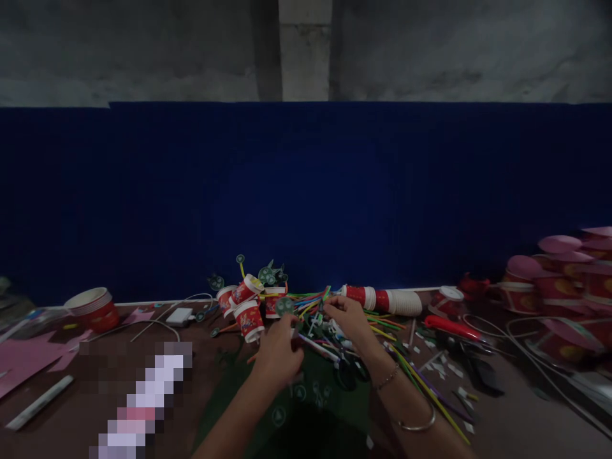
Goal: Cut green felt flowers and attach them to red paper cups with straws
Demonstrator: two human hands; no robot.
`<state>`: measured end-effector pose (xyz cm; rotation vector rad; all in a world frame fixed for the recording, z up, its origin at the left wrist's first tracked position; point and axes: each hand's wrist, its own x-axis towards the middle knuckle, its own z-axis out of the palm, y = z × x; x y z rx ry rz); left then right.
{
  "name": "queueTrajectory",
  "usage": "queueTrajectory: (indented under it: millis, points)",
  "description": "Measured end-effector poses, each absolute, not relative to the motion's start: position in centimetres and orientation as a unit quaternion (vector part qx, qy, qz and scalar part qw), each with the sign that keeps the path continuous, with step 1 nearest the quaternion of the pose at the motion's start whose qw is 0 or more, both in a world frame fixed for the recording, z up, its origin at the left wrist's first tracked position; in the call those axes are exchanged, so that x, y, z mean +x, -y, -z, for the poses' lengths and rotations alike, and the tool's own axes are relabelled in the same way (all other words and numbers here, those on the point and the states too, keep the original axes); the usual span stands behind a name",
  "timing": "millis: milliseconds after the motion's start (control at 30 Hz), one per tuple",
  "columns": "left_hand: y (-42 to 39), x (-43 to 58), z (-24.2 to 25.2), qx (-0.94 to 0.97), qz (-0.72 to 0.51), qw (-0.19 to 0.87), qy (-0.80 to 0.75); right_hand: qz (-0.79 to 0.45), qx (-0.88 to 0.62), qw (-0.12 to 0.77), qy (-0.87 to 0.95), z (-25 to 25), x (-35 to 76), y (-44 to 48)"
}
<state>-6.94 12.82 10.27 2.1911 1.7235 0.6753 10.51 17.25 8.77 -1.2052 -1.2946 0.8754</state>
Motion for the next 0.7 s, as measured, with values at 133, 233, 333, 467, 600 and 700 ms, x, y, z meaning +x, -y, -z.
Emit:
queueTrajectory:
  millis: [133, 233, 333, 467, 600, 700]
  points:
    - [-10.6, -5.7, -11.5, 0.824, -0.238, 0.191, -0.477, -0.308, -0.524, 0.585, 0.537, -9.1, 11.1, -17.4]
    - [-9.7, -5.3, -11.8, 0.833, -0.228, 0.243, -0.442, -0.287, -0.531, 0.59, 0.536, -9.2, 11.4, -17.5]
    - [-9.4, -5.2, -11.7, 0.836, -0.222, 0.272, -0.422, -0.345, -0.522, 0.561, 0.542, -9.2, 11.5, -17.8]
    - [-9.4, -5.1, -11.5, 0.839, -0.224, 0.275, -0.412, -0.409, -0.507, 0.534, 0.539, -9.0, 11.3, -17.9]
    - [-9.6, -5.3, -11.4, 0.843, -0.218, 0.271, -0.41, -0.416, -0.499, 0.526, 0.549, -9.1, 11.2, -17.7]
    - [-9.6, -5.3, -11.3, 0.846, -0.213, 0.269, -0.409, -0.416, -0.496, 0.516, 0.561, -9.3, 11.2, -17.4]
